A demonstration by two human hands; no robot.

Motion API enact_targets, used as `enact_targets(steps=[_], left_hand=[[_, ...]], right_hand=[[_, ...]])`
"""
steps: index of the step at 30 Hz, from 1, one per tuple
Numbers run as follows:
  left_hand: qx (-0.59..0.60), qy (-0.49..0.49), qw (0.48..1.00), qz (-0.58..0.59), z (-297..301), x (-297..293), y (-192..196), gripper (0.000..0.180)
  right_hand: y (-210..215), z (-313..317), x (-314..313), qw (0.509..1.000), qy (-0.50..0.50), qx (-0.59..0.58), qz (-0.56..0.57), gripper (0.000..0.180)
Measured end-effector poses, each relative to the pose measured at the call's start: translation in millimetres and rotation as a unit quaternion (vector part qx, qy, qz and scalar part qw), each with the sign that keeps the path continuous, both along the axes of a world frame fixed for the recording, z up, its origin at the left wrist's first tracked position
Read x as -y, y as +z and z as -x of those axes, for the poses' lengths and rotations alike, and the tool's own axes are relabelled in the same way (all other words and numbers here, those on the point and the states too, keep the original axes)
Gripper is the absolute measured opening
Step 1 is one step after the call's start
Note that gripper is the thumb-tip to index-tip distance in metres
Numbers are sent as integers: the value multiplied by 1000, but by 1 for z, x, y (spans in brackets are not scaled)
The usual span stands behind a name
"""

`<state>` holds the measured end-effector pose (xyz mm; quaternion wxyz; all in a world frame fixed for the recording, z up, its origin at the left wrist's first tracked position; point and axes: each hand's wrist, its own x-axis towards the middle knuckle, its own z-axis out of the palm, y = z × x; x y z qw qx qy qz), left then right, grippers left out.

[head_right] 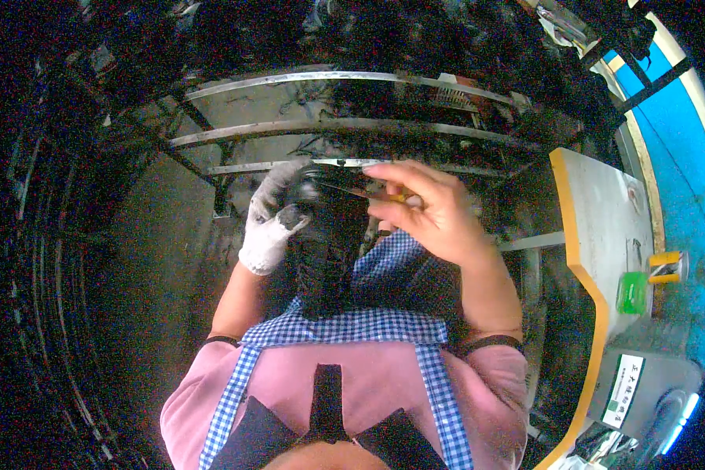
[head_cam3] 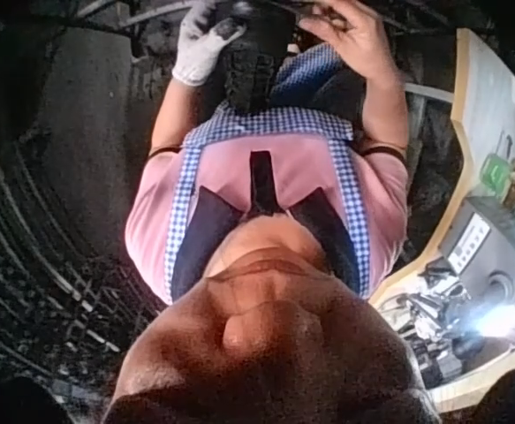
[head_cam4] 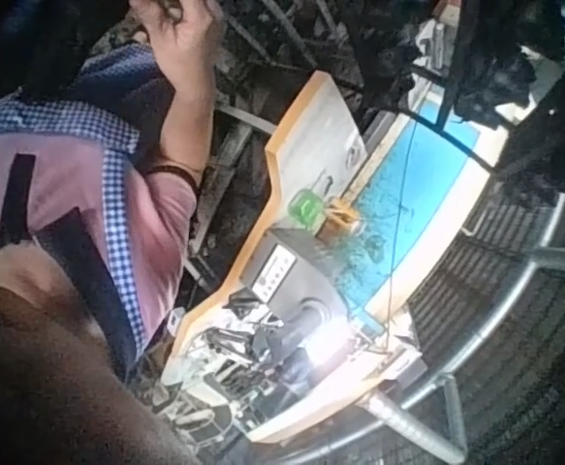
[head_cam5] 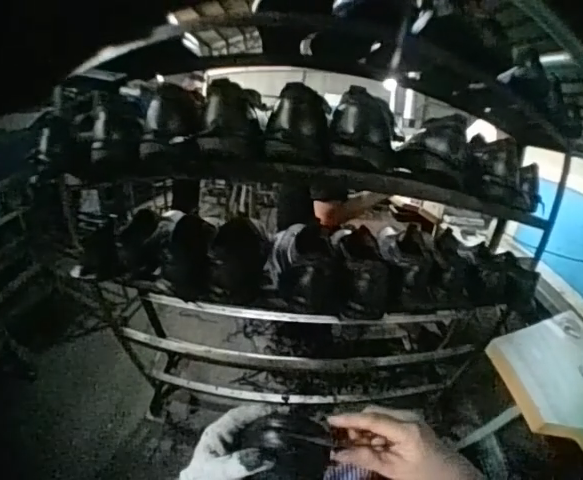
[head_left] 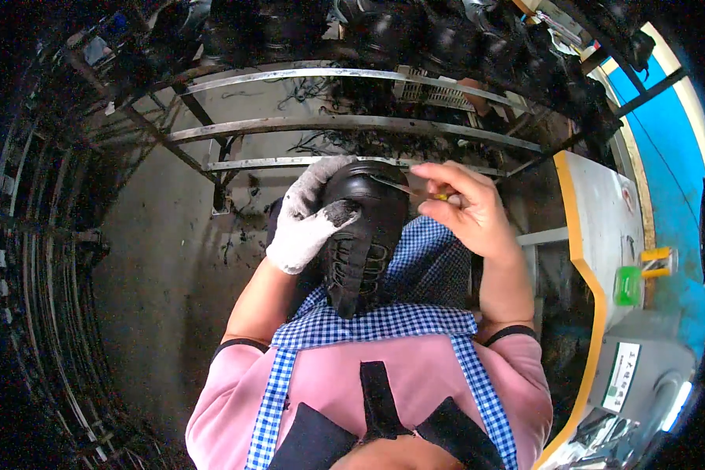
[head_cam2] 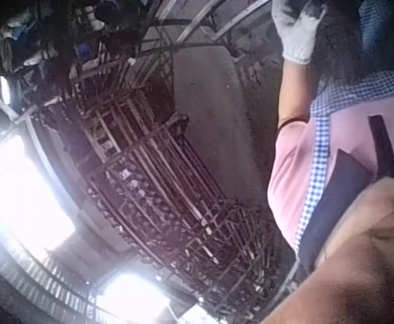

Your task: Trimming excess material and inspecting shoes in a factory finishing area.

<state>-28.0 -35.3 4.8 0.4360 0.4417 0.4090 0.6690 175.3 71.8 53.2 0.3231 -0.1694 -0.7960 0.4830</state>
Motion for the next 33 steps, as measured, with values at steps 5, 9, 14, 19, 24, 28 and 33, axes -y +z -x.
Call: enact_targets(steps=[5, 9, 14, 19, 24, 28, 33], left_hand=[[30, 1, 1000, 2, -2, -2, -6, 56], [16, 0, 1000, 25, -5, 1, 0, 58], [7, -10, 999, 49, -8, 4, 4, 60], [-2, -21, 999, 34, -6, 6, 0, 60], [27, -31, 997, 64, -4, 4, 0, 58], [52, -25, 995, 81, -4, 3, 2, 57], [39, -25, 997, 63, -6, 0, -9, 55]], right_hand=[[24, -7, -1, 970, -6, 87, -225, 26], [32, -11, -1, 960, 19, 111, -255, 27], [34, -15, -5, 956, 21, 146, -255, 28], [22, -16, -9, 957, 32, 131, -257, 28], [22, -17, -13, 960, 15, 129, -247, 28], [31, -24, -12, 957, 10, 145, -252, 28], [35, -21, -10, 946, 5, 157, -285, 28]])
